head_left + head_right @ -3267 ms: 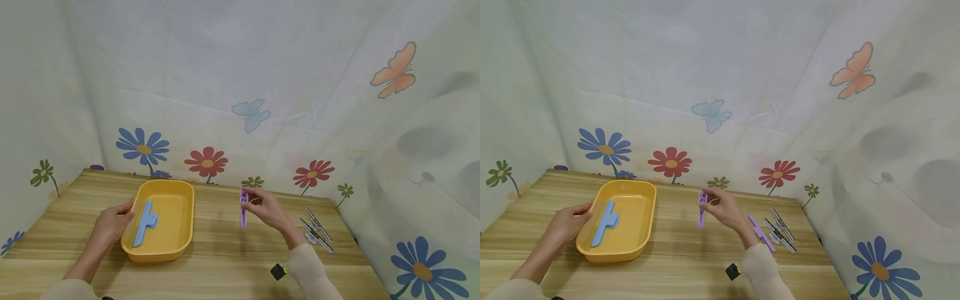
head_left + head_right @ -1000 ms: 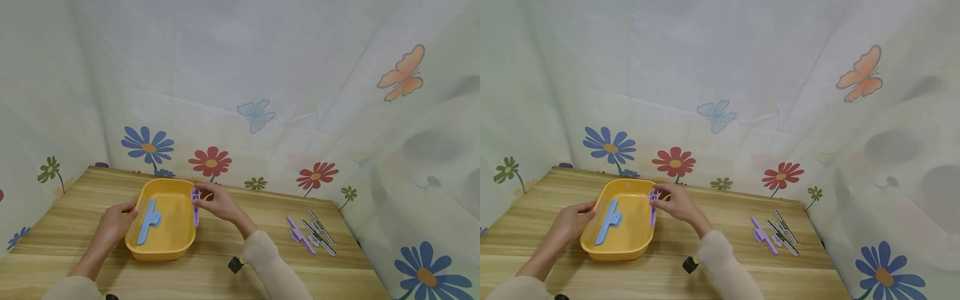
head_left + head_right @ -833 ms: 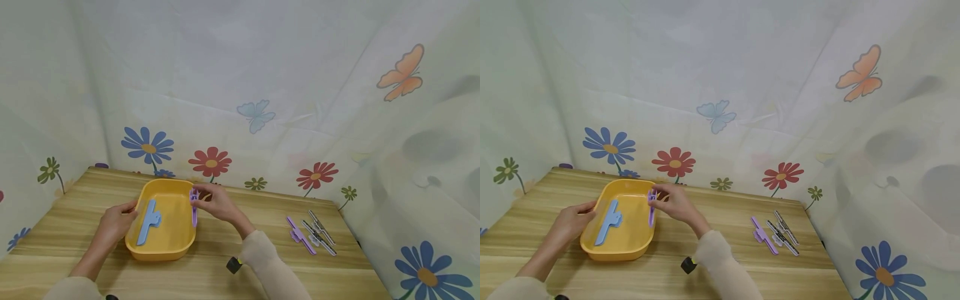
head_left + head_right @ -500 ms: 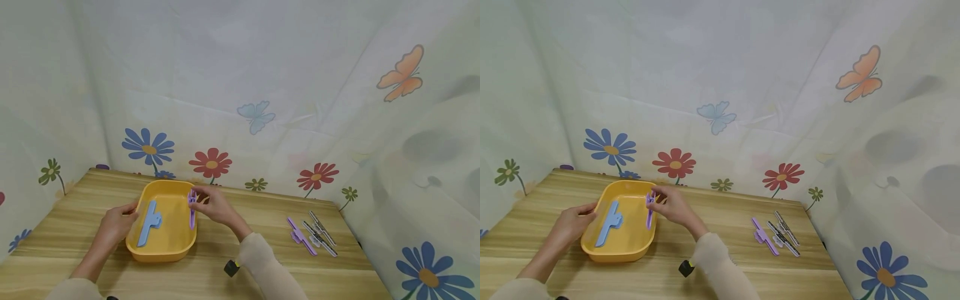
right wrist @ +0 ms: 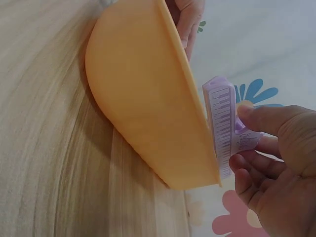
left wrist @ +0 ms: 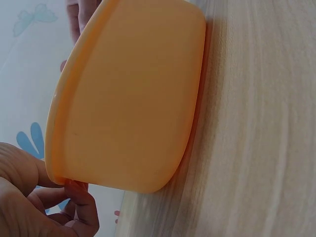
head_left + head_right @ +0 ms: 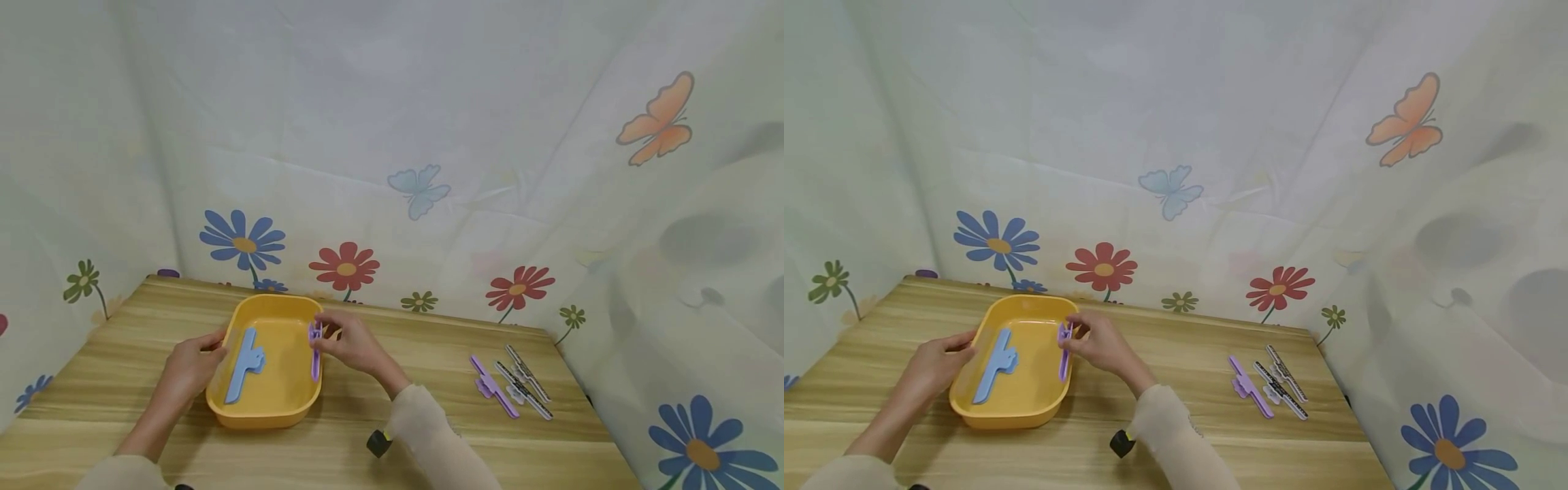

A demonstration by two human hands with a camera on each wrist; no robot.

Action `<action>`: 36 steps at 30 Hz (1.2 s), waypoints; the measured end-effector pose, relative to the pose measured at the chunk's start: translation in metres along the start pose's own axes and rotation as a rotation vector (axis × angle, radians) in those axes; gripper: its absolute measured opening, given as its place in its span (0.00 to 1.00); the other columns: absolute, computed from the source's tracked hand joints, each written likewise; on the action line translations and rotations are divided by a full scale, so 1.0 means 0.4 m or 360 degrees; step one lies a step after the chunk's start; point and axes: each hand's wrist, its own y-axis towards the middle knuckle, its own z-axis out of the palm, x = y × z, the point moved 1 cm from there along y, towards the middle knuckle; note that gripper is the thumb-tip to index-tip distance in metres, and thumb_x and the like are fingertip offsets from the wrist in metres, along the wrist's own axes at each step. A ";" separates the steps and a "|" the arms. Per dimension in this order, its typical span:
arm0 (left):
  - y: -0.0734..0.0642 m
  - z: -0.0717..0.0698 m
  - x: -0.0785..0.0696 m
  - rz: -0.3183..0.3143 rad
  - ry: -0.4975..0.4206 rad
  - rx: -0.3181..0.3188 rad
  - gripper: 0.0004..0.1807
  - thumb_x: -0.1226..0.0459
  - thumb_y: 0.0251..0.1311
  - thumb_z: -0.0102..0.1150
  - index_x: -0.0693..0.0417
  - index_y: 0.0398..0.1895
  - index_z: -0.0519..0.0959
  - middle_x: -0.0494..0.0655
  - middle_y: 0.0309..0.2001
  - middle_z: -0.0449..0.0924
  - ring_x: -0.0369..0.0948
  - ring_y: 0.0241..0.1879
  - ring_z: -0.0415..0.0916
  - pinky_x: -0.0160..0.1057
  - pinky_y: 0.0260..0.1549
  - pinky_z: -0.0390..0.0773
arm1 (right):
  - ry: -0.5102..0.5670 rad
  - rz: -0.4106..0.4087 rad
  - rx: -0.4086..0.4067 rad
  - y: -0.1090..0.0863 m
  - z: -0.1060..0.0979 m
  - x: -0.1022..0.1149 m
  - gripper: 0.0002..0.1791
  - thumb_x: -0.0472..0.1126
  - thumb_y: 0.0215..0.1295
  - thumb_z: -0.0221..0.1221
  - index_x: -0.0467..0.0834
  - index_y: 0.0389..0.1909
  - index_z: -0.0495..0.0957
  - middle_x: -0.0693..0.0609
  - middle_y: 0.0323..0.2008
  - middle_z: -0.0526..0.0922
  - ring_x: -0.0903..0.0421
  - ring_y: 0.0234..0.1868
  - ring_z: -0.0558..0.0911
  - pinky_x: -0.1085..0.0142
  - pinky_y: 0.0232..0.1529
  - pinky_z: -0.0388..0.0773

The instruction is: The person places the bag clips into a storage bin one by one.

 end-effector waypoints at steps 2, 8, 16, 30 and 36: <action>-0.001 0.000 -0.001 -0.0002 0.0002 -0.0001 0.28 0.59 0.68 0.46 0.63 0.67 0.59 0.67 0.60 0.65 0.56 0.55 0.59 0.56 0.52 0.64 | -0.0006 -0.0003 0.0002 -0.001 0.003 -0.001 0.23 0.41 0.56 0.66 0.37 0.52 0.76 0.55 0.37 0.79 0.60 0.36 0.77 0.75 0.36 0.75; -0.001 0.000 -0.001 -0.0017 -0.0003 0.0002 0.28 0.59 0.68 0.46 0.63 0.67 0.59 0.66 0.60 0.65 0.56 0.56 0.59 0.56 0.52 0.64 | -0.0039 0.0041 0.0007 -0.006 0.007 -0.001 0.26 0.42 0.55 0.67 0.37 0.54 0.76 0.53 0.39 0.80 0.56 0.37 0.77 0.75 0.34 0.75; -0.002 -0.004 -0.005 0.0008 -0.0004 0.0000 0.28 0.59 0.68 0.45 0.64 0.67 0.59 0.68 0.60 0.64 0.56 0.56 0.59 0.57 0.52 0.65 | -0.0114 0.0048 -0.0005 -0.008 0.007 -0.002 0.22 0.44 0.55 0.66 0.42 0.52 0.77 0.55 0.42 0.80 0.59 0.37 0.77 0.66 0.40 0.77; -0.005 0.000 -0.009 -0.0023 0.0005 0.0005 0.28 0.60 0.68 0.46 0.64 0.67 0.59 0.67 0.59 0.65 0.55 0.53 0.59 0.55 0.51 0.64 | -0.0084 0.0024 -0.0005 -0.026 -0.004 -0.008 0.21 0.44 0.58 0.64 0.43 0.52 0.77 0.51 0.43 0.81 0.57 0.38 0.78 0.67 0.39 0.78; -0.004 -0.001 -0.009 -0.0060 0.0002 0.0029 0.28 0.59 0.68 0.45 0.64 0.68 0.58 0.68 0.61 0.62 0.57 0.53 0.58 0.58 0.53 0.63 | -0.0056 0.0063 -0.0030 -0.035 -0.013 -0.015 0.20 0.41 0.58 0.64 0.44 0.52 0.78 0.48 0.44 0.80 0.53 0.40 0.79 0.72 0.37 0.75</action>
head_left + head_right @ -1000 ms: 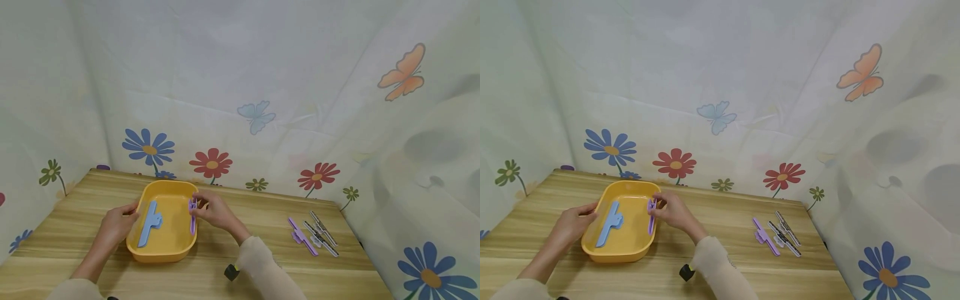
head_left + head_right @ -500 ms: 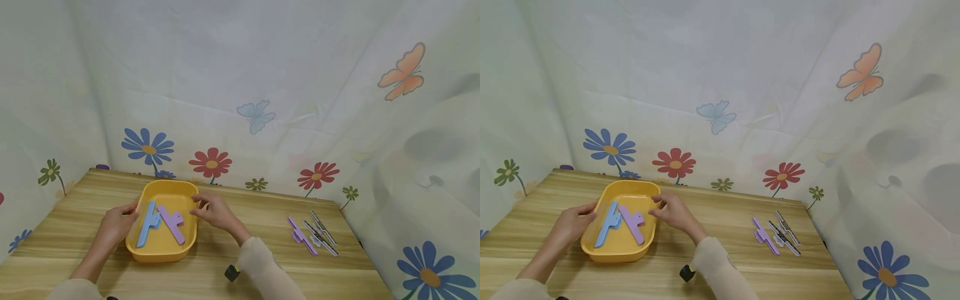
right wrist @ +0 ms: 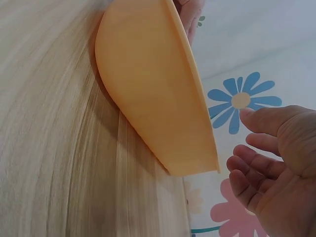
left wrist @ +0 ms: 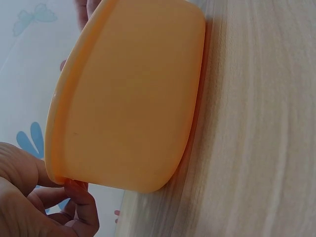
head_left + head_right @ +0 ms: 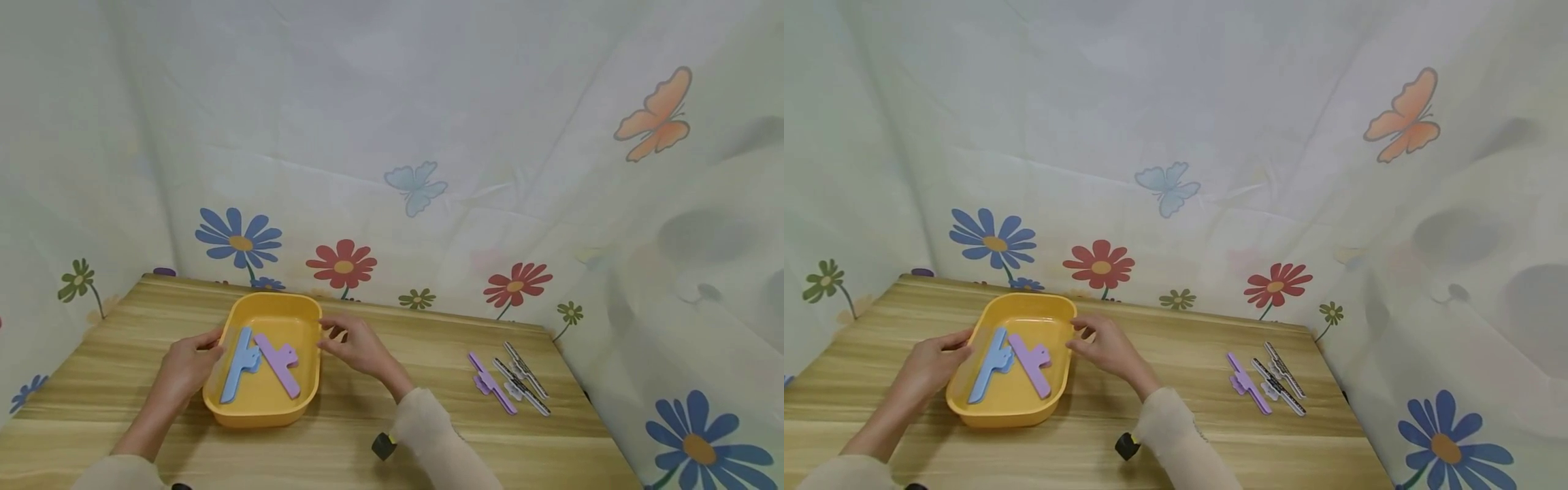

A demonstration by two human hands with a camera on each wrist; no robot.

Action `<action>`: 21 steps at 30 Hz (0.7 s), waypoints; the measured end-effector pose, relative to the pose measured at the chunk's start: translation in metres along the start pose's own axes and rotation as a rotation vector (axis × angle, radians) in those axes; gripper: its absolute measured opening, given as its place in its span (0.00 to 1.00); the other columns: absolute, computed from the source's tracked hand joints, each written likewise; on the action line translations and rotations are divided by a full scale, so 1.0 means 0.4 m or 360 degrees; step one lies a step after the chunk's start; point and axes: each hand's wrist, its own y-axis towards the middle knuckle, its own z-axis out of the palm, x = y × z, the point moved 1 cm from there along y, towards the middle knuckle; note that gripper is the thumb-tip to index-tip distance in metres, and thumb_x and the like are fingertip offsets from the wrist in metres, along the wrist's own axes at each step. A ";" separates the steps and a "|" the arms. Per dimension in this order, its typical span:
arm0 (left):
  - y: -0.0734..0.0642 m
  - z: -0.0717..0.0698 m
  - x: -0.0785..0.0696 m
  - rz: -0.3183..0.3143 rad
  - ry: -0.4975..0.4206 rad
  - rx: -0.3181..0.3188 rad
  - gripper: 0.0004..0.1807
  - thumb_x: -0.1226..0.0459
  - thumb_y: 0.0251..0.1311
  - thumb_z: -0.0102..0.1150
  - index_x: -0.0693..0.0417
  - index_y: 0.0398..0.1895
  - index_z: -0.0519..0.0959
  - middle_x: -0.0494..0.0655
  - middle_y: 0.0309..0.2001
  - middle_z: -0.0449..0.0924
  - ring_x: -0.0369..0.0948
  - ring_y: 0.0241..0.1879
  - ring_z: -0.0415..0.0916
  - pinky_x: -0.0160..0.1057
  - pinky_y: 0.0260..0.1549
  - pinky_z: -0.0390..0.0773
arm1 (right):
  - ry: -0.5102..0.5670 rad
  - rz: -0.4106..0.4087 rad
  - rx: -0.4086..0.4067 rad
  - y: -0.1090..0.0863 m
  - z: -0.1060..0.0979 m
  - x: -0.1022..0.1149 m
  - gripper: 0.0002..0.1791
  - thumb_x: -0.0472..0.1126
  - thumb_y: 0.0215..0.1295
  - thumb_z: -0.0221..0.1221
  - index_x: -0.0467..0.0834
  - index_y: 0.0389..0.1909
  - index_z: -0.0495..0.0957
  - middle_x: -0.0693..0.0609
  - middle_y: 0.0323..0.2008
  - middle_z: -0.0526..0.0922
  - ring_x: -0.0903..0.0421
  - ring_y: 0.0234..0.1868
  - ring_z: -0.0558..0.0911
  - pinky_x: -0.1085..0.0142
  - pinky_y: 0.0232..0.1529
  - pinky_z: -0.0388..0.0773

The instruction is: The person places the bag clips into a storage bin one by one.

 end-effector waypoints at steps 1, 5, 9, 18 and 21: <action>0.000 0.000 0.000 -0.0003 0.0001 0.0003 0.28 0.59 0.68 0.45 0.64 0.68 0.57 0.68 0.61 0.62 0.57 0.53 0.58 0.58 0.53 0.63 | 0.0006 0.0004 -0.0003 -0.001 -0.002 -0.001 0.19 0.41 0.58 0.63 0.44 0.52 0.78 0.48 0.44 0.80 0.53 0.40 0.78 0.72 0.37 0.75; 0.002 0.000 0.000 -0.0001 0.0006 0.0000 0.28 0.60 0.68 0.45 0.64 0.67 0.58 0.67 0.60 0.63 0.56 0.53 0.59 0.57 0.52 0.64 | 0.0032 0.0023 -0.0014 -0.008 -0.010 -0.006 0.19 0.41 0.59 0.63 0.42 0.52 0.78 0.48 0.45 0.80 0.53 0.40 0.78 0.70 0.37 0.76; 0.002 -0.001 0.000 0.0015 0.0021 -0.0001 0.28 0.60 0.68 0.45 0.64 0.67 0.58 0.67 0.60 0.64 0.57 0.53 0.59 0.57 0.52 0.64 | 0.0032 0.0060 -0.0016 -0.017 -0.020 -0.012 0.21 0.41 0.60 0.62 0.40 0.53 0.77 0.47 0.47 0.80 0.52 0.42 0.77 0.68 0.39 0.76; 0.004 -0.003 0.003 0.0018 0.0035 0.0006 0.29 0.58 0.68 0.45 0.64 0.67 0.58 0.68 0.61 0.63 0.57 0.55 0.58 0.59 0.53 0.63 | -0.0012 0.0126 -0.0034 -0.044 -0.047 -0.032 0.21 0.44 0.61 0.61 0.46 0.55 0.75 0.57 0.49 0.79 0.54 0.44 0.77 0.61 0.43 0.77; 0.005 -0.001 0.005 0.0013 0.0021 0.0013 0.29 0.58 0.68 0.45 0.64 0.68 0.58 0.67 0.61 0.63 0.57 0.55 0.58 0.58 0.53 0.64 | -0.0005 0.0135 -0.0042 -0.055 -0.059 -0.037 0.22 0.45 0.61 0.61 0.46 0.56 0.75 0.55 0.49 0.78 0.54 0.44 0.77 0.56 0.44 0.76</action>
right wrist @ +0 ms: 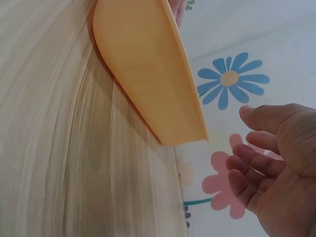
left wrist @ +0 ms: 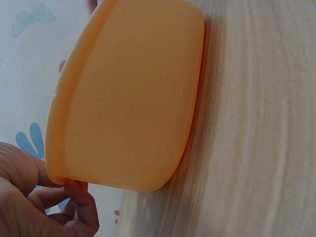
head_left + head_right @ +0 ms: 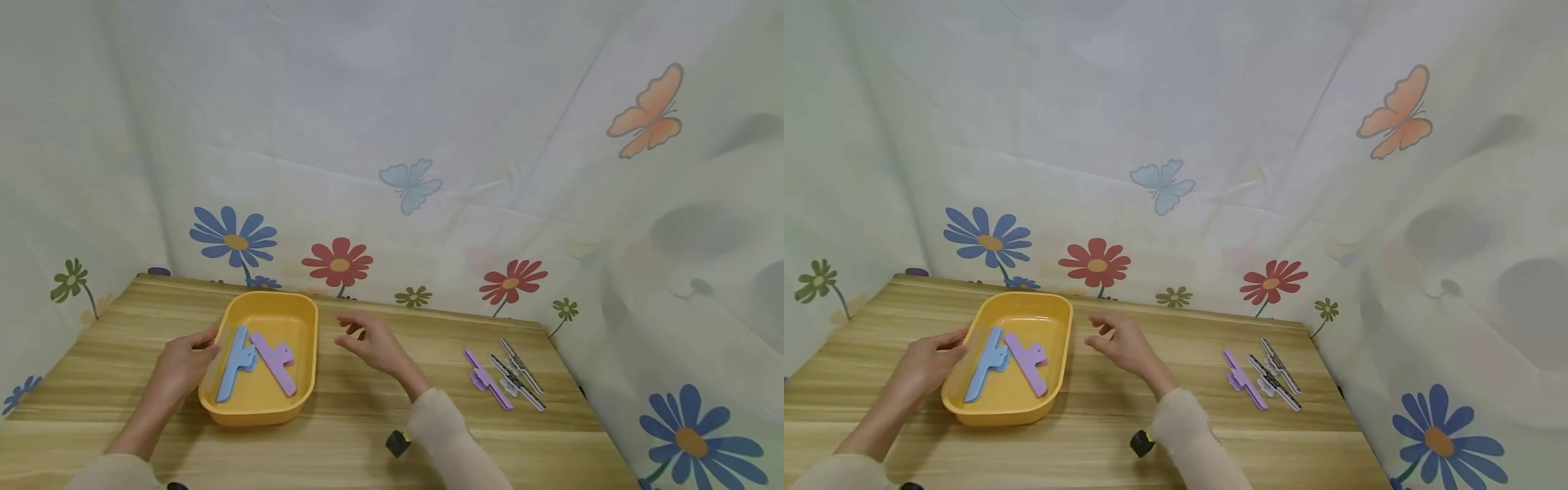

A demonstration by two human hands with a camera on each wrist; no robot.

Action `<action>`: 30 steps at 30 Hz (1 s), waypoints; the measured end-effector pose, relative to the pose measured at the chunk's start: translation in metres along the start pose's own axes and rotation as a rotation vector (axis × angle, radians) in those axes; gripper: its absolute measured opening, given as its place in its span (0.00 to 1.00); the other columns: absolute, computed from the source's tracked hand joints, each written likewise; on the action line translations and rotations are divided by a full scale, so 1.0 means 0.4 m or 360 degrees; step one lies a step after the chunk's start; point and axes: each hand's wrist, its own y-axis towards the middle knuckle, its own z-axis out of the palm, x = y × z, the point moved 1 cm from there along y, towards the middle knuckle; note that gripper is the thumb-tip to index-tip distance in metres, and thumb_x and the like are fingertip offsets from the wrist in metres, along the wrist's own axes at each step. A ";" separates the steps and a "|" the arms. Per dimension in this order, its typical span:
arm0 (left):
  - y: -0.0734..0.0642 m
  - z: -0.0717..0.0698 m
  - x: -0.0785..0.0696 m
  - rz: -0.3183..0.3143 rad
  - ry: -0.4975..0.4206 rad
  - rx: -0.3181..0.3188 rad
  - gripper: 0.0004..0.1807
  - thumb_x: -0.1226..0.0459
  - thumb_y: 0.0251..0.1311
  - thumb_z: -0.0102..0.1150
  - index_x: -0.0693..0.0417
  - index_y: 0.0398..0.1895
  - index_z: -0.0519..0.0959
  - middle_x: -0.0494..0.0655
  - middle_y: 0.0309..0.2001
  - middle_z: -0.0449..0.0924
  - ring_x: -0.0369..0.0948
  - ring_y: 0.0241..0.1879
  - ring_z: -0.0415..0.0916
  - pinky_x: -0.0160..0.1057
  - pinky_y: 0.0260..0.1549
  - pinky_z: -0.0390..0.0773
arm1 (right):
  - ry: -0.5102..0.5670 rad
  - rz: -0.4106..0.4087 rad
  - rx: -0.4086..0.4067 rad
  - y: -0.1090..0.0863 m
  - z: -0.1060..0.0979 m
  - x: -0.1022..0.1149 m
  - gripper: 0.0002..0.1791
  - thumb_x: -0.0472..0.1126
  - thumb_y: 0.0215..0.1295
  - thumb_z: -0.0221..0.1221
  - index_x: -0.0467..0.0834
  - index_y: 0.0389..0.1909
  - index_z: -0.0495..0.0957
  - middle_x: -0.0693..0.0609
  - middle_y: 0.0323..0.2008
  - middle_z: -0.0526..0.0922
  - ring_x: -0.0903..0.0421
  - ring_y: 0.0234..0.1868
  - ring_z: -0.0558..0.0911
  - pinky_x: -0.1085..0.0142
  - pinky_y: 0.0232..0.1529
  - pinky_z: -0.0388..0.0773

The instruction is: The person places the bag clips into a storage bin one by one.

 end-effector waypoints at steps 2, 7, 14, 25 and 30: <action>0.001 0.001 0.002 0.0007 -0.0007 0.0000 0.29 0.58 0.68 0.45 0.64 0.67 0.58 0.67 0.60 0.63 0.57 0.55 0.58 0.57 0.52 0.64 | 0.0001 0.0007 -0.0006 -0.006 -0.008 -0.004 0.22 0.46 0.61 0.61 0.47 0.57 0.74 0.55 0.50 0.79 0.55 0.44 0.77 0.56 0.44 0.76; 0.003 0.001 0.004 0.0014 -0.0007 -0.0003 0.29 0.58 0.68 0.44 0.64 0.67 0.58 0.67 0.60 0.63 0.56 0.54 0.59 0.57 0.52 0.64 | -0.0017 0.0012 -0.0029 -0.020 -0.025 -0.017 0.23 0.48 0.62 0.60 0.48 0.57 0.74 0.54 0.49 0.79 0.58 0.43 0.76 0.58 0.43 0.76; 0.002 0.001 0.002 0.0009 -0.0005 0.0012 0.29 0.58 0.68 0.45 0.64 0.68 0.57 0.68 0.61 0.62 0.57 0.54 0.59 0.58 0.52 0.64 | -0.0015 0.0026 -0.0051 -0.039 -0.046 -0.042 0.24 0.47 0.62 0.60 0.48 0.59 0.73 0.48 0.50 0.78 0.56 0.44 0.77 0.64 0.42 0.76; 0.002 0.000 0.002 0.0001 0.0004 0.0008 0.29 0.58 0.69 0.44 0.64 0.68 0.58 0.67 0.61 0.62 0.57 0.54 0.58 0.58 0.52 0.63 | -0.0011 0.0049 -0.0096 -0.078 -0.086 -0.082 0.22 0.47 0.63 0.60 0.49 0.58 0.73 0.54 0.49 0.78 0.56 0.44 0.77 0.64 0.41 0.76; 0.002 0.000 0.001 0.0002 0.0007 0.0006 0.29 0.58 0.69 0.44 0.64 0.68 0.58 0.67 0.61 0.62 0.57 0.53 0.58 0.57 0.52 0.64 | -0.0024 0.0055 -0.0120 -0.097 -0.104 -0.094 0.22 0.46 0.63 0.59 0.48 0.58 0.73 0.52 0.49 0.78 0.53 0.44 0.78 0.63 0.41 0.76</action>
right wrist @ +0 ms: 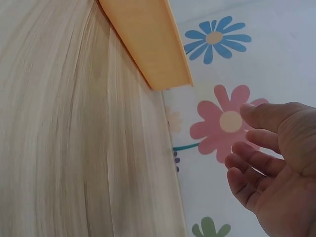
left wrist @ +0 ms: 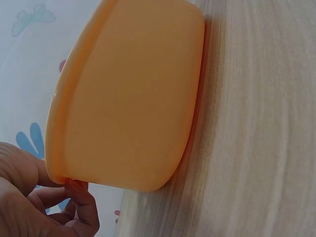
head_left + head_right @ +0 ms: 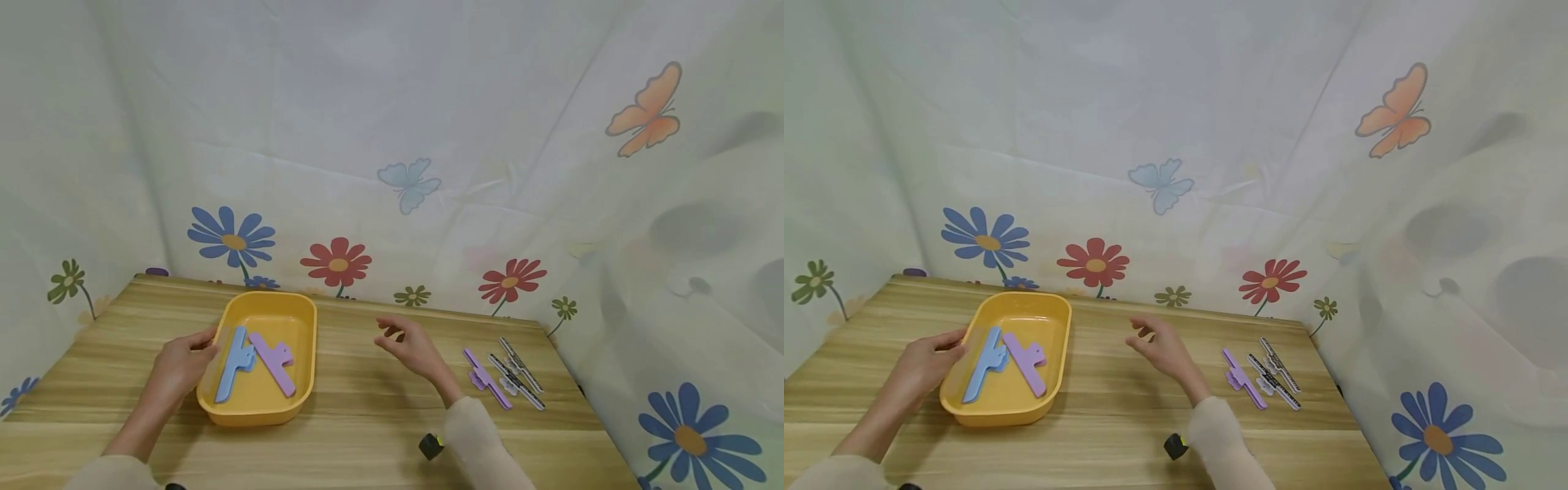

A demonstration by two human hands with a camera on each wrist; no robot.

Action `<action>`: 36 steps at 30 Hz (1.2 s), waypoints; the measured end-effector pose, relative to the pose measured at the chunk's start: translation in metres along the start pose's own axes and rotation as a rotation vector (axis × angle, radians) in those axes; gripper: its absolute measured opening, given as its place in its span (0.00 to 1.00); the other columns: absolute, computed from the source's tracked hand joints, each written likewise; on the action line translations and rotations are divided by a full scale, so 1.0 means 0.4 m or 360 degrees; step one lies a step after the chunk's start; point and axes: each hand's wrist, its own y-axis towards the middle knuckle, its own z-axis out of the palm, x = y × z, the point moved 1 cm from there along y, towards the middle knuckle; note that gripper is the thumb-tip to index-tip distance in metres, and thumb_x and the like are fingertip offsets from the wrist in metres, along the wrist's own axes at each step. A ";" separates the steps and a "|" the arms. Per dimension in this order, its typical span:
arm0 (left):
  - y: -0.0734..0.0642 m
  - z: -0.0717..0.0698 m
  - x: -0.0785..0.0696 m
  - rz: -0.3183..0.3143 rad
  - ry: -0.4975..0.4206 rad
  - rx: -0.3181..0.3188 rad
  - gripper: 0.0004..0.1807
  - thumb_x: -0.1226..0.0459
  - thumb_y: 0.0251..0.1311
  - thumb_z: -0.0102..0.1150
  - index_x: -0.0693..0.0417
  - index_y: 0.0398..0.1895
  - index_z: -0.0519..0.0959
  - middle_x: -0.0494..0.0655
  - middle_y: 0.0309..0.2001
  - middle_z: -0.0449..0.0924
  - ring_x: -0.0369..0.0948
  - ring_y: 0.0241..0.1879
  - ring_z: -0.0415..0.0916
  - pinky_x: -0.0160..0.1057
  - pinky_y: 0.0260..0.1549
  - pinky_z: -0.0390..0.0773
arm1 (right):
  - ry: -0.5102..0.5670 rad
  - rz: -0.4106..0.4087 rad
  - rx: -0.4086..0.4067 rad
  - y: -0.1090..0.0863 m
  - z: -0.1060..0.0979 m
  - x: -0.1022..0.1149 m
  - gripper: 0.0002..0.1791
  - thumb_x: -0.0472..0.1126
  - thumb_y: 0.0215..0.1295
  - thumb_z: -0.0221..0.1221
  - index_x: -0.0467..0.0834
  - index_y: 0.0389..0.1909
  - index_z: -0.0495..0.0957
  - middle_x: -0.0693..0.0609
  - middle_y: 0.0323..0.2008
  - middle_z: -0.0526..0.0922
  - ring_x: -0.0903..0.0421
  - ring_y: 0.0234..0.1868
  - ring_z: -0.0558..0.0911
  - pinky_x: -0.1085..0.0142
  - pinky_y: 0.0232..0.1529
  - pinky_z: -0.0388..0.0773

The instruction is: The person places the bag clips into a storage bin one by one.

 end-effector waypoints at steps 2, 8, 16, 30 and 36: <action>0.000 0.001 -0.001 -0.0002 -0.0006 0.0001 0.29 0.58 0.68 0.45 0.64 0.68 0.58 0.67 0.61 0.62 0.57 0.53 0.58 0.57 0.52 0.64 | -0.0011 0.0017 -0.0017 -0.008 -0.011 -0.005 0.22 0.46 0.63 0.59 0.48 0.58 0.73 0.52 0.48 0.79 0.54 0.44 0.78 0.63 0.41 0.75; 0.000 0.000 -0.001 0.0013 -0.0013 -0.0005 0.29 0.58 0.68 0.45 0.64 0.68 0.58 0.67 0.60 0.63 0.57 0.53 0.59 0.56 0.51 0.65 | -0.0036 0.0060 -0.0069 -0.034 -0.042 -0.032 0.22 0.46 0.63 0.60 0.48 0.57 0.74 0.53 0.48 0.79 0.55 0.44 0.77 0.60 0.42 0.75; 0.001 0.000 -0.001 -0.0007 0.0022 0.0001 0.29 0.58 0.69 0.44 0.63 0.68 0.57 0.68 0.61 0.62 0.57 0.53 0.58 0.57 0.52 0.64 | -0.0039 0.0117 -0.0115 -0.068 -0.082 -0.058 0.21 0.43 0.62 0.60 0.46 0.56 0.74 0.49 0.47 0.79 0.53 0.44 0.78 0.59 0.41 0.75; 0.003 0.003 -0.003 -0.0019 0.0032 -0.0009 0.29 0.59 0.68 0.44 0.63 0.68 0.57 0.68 0.61 0.62 0.56 0.53 0.59 0.56 0.51 0.65 | -0.0112 0.0191 -0.0219 -0.139 -0.151 -0.120 0.20 0.41 0.61 0.61 0.43 0.54 0.76 0.47 0.46 0.80 0.52 0.42 0.78 0.58 0.40 0.76; -0.001 0.003 -0.004 -0.0018 0.0033 -0.0009 0.29 0.58 0.68 0.44 0.63 0.68 0.57 0.67 0.61 0.63 0.56 0.52 0.59 0.54 0.49 0.66 | -0.0092 0.0294 -0.0256 -0.178 -0.187 -0.137 0.21 0.43 0.62 0.61 0.43 0.56 0.75 0.44 0.48 0.79 0.52 0.42 0.77 0.56 0.42 0.74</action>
